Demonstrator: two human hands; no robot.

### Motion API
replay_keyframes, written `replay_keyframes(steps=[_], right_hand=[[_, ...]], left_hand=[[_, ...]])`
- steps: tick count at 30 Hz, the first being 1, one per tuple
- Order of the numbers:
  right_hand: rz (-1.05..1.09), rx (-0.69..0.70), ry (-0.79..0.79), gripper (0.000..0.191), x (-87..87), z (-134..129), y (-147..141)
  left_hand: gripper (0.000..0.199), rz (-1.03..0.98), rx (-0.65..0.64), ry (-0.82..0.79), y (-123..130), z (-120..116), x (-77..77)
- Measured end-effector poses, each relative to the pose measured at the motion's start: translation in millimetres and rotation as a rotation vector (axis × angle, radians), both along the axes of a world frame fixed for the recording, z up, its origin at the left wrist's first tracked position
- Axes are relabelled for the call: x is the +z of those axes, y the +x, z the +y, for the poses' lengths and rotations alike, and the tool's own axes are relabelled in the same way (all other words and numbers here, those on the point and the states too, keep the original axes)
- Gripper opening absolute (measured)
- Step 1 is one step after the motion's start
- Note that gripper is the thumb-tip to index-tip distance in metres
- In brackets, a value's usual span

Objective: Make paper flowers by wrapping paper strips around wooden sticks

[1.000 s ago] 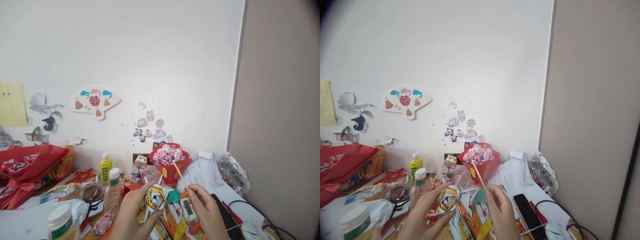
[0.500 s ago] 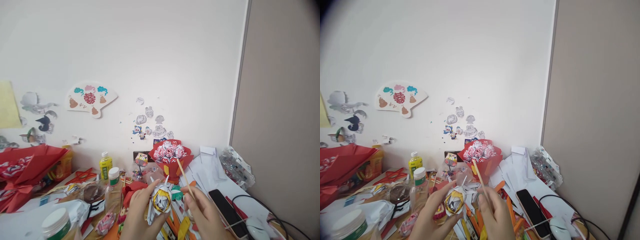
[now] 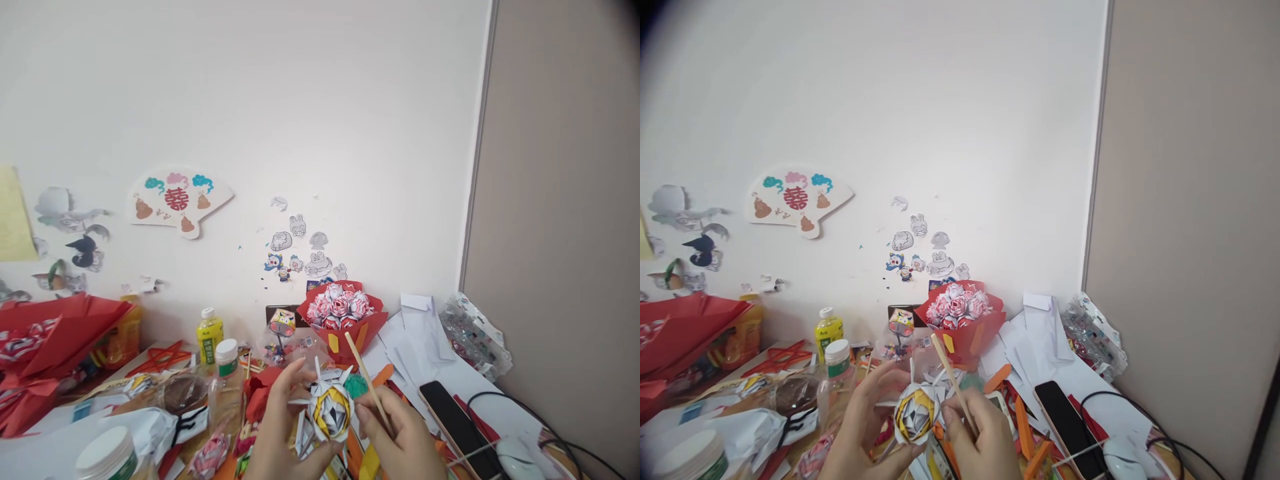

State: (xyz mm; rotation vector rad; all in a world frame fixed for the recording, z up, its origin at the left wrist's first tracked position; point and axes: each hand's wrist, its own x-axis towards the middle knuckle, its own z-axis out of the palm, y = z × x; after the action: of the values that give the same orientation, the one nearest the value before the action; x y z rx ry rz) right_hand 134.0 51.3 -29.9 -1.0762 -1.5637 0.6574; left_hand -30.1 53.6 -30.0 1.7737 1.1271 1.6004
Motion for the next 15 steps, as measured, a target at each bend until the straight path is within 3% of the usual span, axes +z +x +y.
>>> replay_keyframes(steps=[5, 11, 15], right_hand=[[0.086, -0.146, 0.042, 0.041, -5.3, 0, -14], [0.029, -0.092, 0.066, 0.042, -10.9, 5, -12], [-0.047, -0.025, 0.171, 0.04, 0.2, -1, -3]], left_hand=[[0.089, -0.337, -0.133, -0.151, 5, 3, 4.7], [0.086, -0.574, -0.464, -0.394, 16, 1, -0.8], [0.078, -0.638, -0.434, -0.386, 15, -2, 0.4]])
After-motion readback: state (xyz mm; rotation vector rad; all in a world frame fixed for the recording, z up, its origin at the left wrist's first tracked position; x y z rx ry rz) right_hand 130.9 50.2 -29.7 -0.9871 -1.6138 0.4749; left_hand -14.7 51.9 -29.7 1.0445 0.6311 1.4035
